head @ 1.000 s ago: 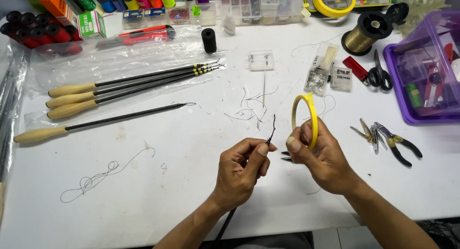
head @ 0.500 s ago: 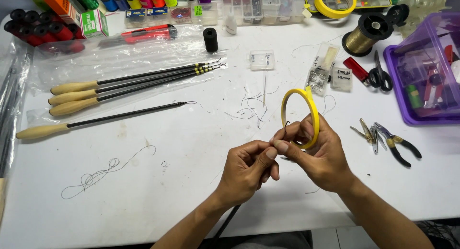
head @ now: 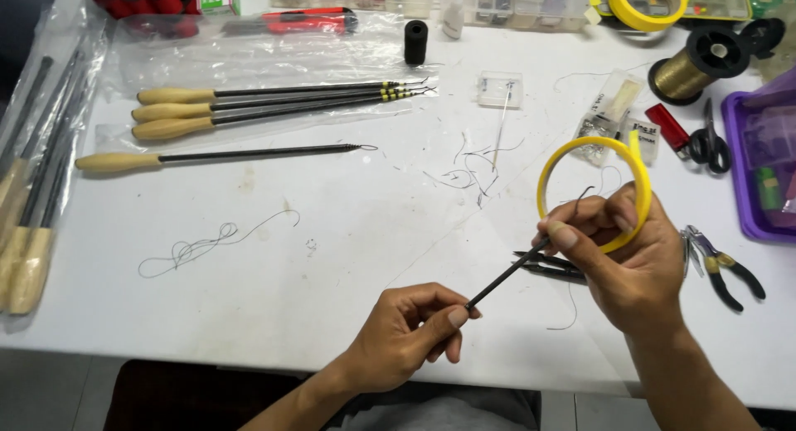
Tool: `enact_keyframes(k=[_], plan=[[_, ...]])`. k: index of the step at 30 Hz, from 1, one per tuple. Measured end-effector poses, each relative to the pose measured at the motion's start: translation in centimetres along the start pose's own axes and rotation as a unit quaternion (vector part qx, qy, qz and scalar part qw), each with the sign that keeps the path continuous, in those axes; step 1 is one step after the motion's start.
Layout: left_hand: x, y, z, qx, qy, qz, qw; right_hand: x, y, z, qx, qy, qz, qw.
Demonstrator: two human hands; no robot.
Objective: The person wraps yellow tape around the tips of two fishing rods, using pliers to cut the tape and trim excess. The person handles the rods one at a time, secures the tape, and places the finished rod aside before starting the second.
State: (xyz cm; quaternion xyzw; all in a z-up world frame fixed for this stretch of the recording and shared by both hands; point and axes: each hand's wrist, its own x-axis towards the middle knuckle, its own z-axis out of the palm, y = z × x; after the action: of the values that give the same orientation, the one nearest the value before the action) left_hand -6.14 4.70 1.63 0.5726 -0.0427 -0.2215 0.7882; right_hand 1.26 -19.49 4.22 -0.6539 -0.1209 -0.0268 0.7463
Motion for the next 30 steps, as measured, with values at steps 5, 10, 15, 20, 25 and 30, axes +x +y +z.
enact_keyframes(k=[5, 10, 15, 20, 25, 30], plan=[[-5.2, -1.0, -1.8, 0.072, 0.021, 0.004, 0.997, -0.4, -0.6, -0.4, -0.011, 0.006, -0.032, 0.999], [-9.3, -5.0, -4.0, 0.091, 0.034, 0.059, 0.994, -1.5, -2.3, 1.2, -0.027, 0.015, -0.038, 0.999], [-12.2, -8.6, -6.7, 0.115, 0.086, 0.106, 0.984, -1.9, -3.2, 4.6, -0.085, -0.023, -0.042, 0.995], [-14.8, -10.9, -9.5, 0.073, 0.124, 0.016, 0.99, -1.6, -1.7, 7.0, -0.084, -0.072, -0.049, 0.993], [-16.7, -13.1, -11.8, 0.086, 0.138, 0.006, 0.987, -1.4, -1.4, 8.8, -0.11, -0.102, -0.074, 0.986], [-18.1, -15.5, -13.7, 0.042, 0.159, -0.064, 0.984, -1.4, -1.2, 9.3, -0.084, -0.134, -0.068, 0.985]])
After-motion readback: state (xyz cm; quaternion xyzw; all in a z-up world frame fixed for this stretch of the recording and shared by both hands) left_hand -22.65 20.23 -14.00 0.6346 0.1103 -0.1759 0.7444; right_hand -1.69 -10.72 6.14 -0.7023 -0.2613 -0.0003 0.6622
